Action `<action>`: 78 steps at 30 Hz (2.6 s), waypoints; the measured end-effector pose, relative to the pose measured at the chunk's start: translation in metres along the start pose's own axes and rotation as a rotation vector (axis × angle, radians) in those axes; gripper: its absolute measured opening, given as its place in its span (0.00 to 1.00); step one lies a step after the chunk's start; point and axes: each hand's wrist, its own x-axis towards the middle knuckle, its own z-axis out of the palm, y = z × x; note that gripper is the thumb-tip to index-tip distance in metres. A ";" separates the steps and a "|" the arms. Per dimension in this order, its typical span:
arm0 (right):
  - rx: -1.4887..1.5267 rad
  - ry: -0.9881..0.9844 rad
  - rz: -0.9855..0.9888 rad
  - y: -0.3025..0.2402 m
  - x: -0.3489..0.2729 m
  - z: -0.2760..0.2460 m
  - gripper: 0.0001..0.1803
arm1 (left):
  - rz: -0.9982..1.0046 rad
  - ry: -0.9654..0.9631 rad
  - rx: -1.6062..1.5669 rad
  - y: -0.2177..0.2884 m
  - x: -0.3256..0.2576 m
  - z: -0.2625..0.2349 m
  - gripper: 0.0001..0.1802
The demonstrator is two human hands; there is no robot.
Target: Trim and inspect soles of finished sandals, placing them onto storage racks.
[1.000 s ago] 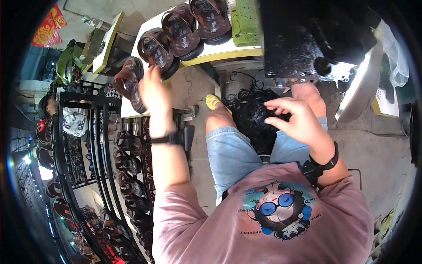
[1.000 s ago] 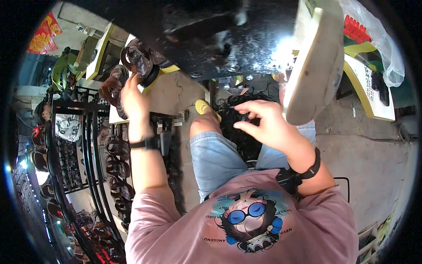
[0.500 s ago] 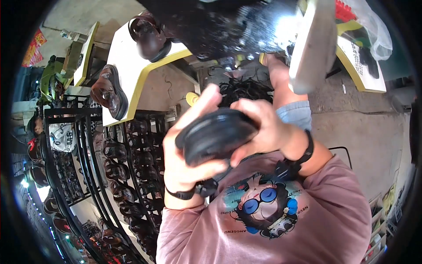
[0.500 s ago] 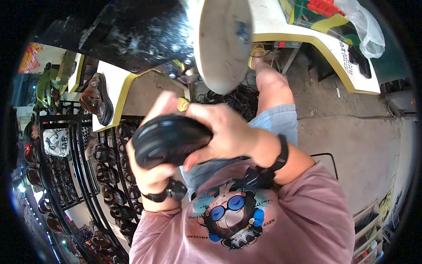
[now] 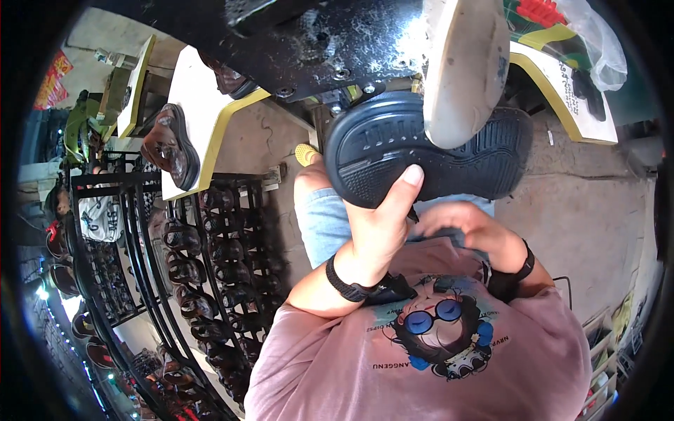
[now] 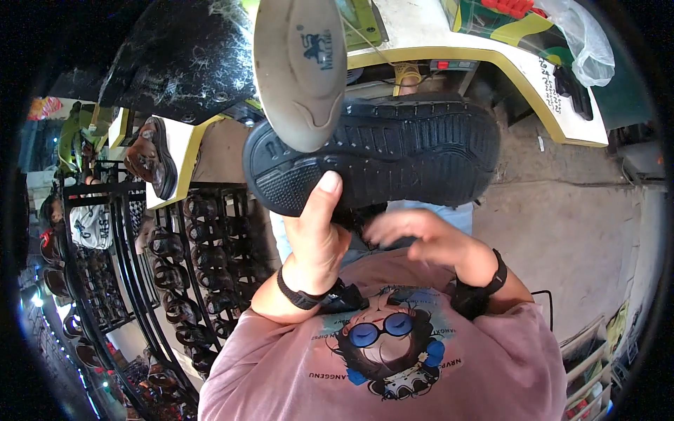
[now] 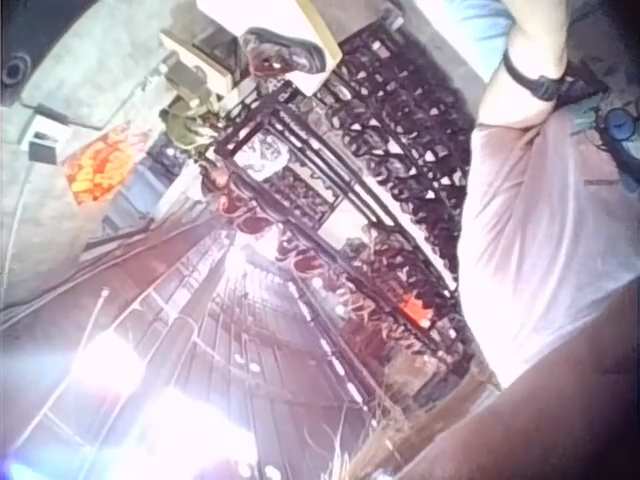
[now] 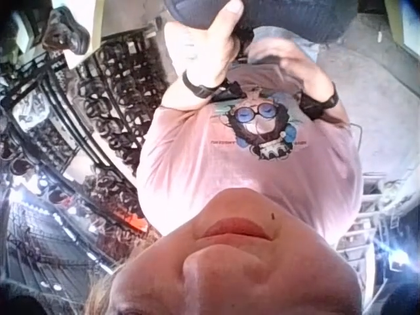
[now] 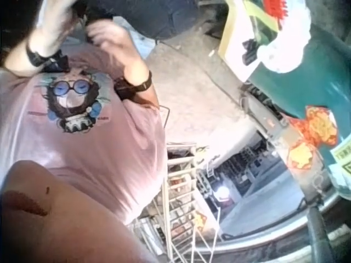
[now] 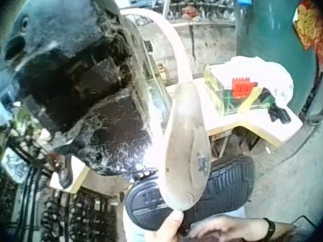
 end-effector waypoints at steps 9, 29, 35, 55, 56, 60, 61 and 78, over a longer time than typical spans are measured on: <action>0.487 0.513 -0.557 0.016 0.012 -0.033 0.38 | -0.068 0.047 -0.226 -0.008 0.000 -0.039 0.31; 0.352 0.438 -0.277 -0.002 0.105 0.056 0.23 | 0.354 0.062 0.221 0.106 0.043 -0.161 0.55; -0.172 0.330 -0.308 -0.023 0.116 0.043 0.23 | 0.282 -0.371 0.992 0.121 0.058 -0.109 0.38; -0.525 0.394 -0.324 -0.084 0.098 0.021 0.22 | -0.142 -0.187 -0.006 -0.020 -0.012 -0.070 0.37; -0.564 0.352 -0.283 -0.092 0.102 0.016 0.24 | -0.140 -0.185 -0.003 -0.017 -0.007 -0.068 0.37; -0.601 0.323 -0.270 -0.114 0.115 0.014 0.28 | -0.258 -0.319 -0.059 -0.017 0.012 -0.068 0.35; -0.708 0.357 -0.337 -0.115 0.118 0.015 0.30 | -0.234 -0.290 -0.107 -0.018 0.012 -0.067 0.35; -0.477 0.263 0.097 0.016 0.046 -0.028 0.36 | 0.023 -0.093 -0.532 -0.017 0.015 -0.080 0.30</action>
